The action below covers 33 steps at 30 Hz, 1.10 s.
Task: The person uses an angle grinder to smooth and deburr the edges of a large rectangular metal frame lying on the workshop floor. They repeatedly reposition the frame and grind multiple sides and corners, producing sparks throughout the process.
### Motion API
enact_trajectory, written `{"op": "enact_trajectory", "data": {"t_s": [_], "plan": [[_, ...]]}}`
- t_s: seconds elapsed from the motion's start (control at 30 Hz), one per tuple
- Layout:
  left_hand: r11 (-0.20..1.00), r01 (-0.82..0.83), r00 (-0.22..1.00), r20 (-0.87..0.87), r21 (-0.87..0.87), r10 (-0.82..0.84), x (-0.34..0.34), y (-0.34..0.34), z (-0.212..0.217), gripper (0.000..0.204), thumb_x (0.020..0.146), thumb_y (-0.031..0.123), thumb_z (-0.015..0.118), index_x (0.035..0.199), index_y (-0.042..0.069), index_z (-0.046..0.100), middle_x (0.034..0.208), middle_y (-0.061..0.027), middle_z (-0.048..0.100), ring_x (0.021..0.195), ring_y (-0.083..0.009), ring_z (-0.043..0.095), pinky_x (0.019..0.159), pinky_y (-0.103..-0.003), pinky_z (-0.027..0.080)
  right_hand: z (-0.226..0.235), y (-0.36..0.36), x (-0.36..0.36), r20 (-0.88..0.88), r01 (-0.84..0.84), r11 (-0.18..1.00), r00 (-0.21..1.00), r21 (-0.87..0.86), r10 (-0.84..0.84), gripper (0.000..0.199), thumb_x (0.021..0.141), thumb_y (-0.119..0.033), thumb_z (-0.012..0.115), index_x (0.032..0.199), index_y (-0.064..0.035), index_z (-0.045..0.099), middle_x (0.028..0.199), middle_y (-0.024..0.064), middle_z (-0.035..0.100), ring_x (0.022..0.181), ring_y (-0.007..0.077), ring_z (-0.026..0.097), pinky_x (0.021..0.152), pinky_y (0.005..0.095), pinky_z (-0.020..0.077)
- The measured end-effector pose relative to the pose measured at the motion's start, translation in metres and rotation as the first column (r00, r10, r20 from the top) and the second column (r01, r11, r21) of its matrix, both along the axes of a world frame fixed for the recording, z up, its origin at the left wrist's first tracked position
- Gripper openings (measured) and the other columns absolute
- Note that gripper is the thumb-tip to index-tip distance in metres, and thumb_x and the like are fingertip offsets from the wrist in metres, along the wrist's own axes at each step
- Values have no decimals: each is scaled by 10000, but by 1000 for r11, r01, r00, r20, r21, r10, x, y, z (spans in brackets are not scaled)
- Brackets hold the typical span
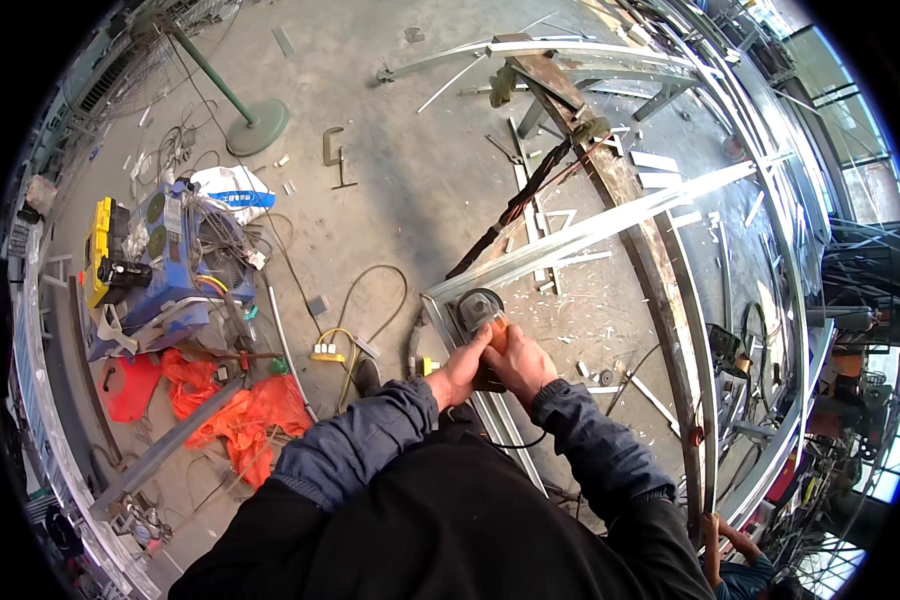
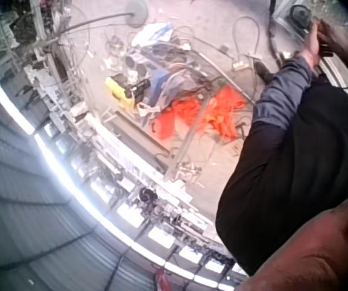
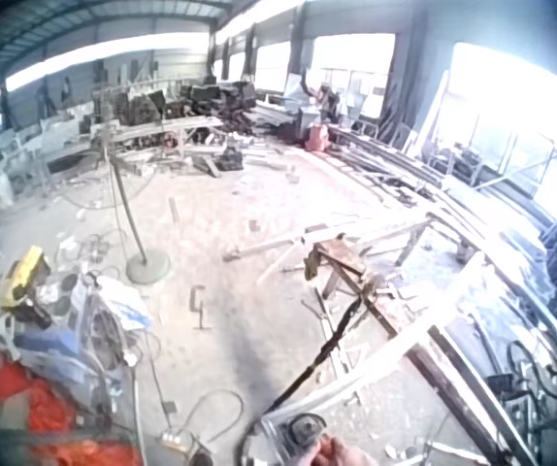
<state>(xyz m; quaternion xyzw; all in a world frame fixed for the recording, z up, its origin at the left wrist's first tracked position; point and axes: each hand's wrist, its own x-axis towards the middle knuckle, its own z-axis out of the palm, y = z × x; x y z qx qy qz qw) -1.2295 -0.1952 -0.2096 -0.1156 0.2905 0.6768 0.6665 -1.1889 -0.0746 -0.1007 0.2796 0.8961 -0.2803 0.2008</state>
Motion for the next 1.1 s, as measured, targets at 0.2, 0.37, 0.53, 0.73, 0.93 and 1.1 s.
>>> {"op": "enact_trajectory", "data": {"t_s": [0.2, 0.37, 0.53, 0.73, 0.93, 1.1], "plan": [[999, -43, 998, -46, -28, 42, -5, -7, 1, 817, 941, 769, 470, 1386, 90, 558, 1261, -153, 652, 1116, -311, 666, 949, -481, 554, -18, -2, -1, -60, -72, 997, 996, -3, 72, 521, 957, -456, 618, 1099, 41, 553, 943, 320, 684, 907, 495, 678, 784, 531, 546], [999, -38, 997, -60, -5, 37, -14, -9, -13, 814, 948, 753, 482, 1406, 83, 550, 1295, -159, 640, 1151, -305, 656, 982, -450, 540, -37, 2, -5, -99, -48, 998, 994, -30, 44, 554, 958, -480, 606, 1087, 56, 553, 951, 330, 679, 926, 495, 674, 801, 531, 541], [998, -64, 996, -62, -11, 64, -1, -1, -19, 825, 933, 766, 494, 1372, 72, 570, 1247, -163, 659, 1090, -303, 673, 908, -437, 563, -24, -3, 0, -58, -33, 999, 998, 8, 33, 555, 949, -474, 618, 1077, 63, 561, 955, 331, 679, 959, 495, 672, 840, 518, 537], [998, -23, 998, -66, -58, 19, -9, -16, -5, 849, 923, 787, 485, 1382, 77, 559, 1225, -167, 663, 1009, -313, 688, 850, -439, 567, -18, -8, -7, -34, -19, 998, 999, -56, 17, 598, 931, -502, 644, 1098, 66, 560, 989, 348, 680, 978, 505, 670, 849, 511, 538], [979, -90, 988, -141, -182, 65, -5, -34, 20, 845, 918, 795, 483, 1330, 65, 589, 1092, -135, 687, 929, -280, 694, 768, -417, 579, -19, -22, -2, 3, -76, 996, 997, -46, 76, 610, 938, -513, 630, 1135, 60, 558, 997, 343, 683, 993, 512, 661, 854, 517, 530], [973, -148, 982, -142, -175, 123, -27, -47, 8, 885, 898, 813, 497, 1410, 94, 554, 1244, -110, 665, 1006, -257, 691, 802, -399, 577, -19, -35, -36, -56, -278, 960, 960, -30, 276, 545, 940, -464, 632, 1073, 61, 576, 967, 330, 682, 975, 503, 663, 806, 513, 535]]}}
